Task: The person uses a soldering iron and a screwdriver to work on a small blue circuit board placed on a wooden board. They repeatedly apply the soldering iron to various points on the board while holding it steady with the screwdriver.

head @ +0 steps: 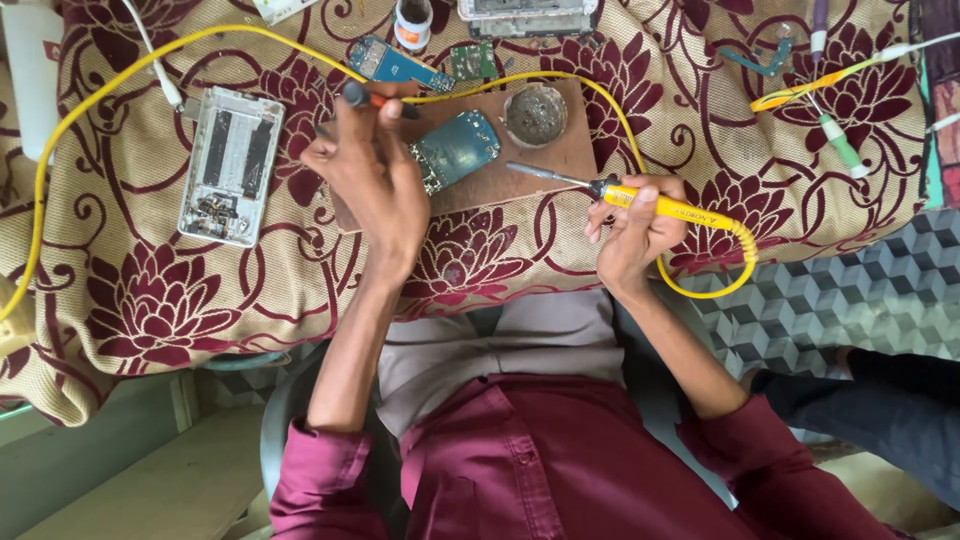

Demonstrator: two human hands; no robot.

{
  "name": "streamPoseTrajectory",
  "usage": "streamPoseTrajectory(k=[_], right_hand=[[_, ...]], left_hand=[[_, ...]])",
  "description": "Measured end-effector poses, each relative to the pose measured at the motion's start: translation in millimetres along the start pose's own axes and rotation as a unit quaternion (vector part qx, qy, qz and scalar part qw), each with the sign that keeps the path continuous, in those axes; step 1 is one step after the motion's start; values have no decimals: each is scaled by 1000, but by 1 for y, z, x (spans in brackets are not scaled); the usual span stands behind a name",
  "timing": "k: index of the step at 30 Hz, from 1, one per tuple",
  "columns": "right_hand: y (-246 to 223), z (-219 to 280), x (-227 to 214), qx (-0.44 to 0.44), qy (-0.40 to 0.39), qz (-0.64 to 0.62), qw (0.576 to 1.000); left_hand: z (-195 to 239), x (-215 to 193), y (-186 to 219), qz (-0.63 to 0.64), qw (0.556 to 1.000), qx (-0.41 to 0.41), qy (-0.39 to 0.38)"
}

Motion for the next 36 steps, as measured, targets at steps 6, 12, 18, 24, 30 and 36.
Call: streamPoseTrajectory(k=[6,12,18,24,30,36], right_hand=[[0,-3,1,0,1,-6,1000],[0,-2,-3,12,6,-19,1000],[0,-2,-1,29,9,-42,999],[-2,-4,1,56,49,-54,996],[-11,-4,4,74,59,-75,993],[-3,-15,5,-36,-77,28,996]], left_hand=[[0,3,8,63,997,27,-43],[22,3,-1,263,964,-6,38],[36,-18,-22,243,966,-82,44],[47,-23,-25,136,989,-35,41],[44,-23,-20,180,980,-77,39],[45,-23,-14,200,978,-38,46]])
Point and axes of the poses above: each hand's wrist, its own z-axis away from the middle knuckle, its own x-axis out of the palm, y = z × x, the point moved 1 cm from there along -z, towards the middle knuckle, and after that the axes turned 8 degrees about -z, right-handed, at the moved point
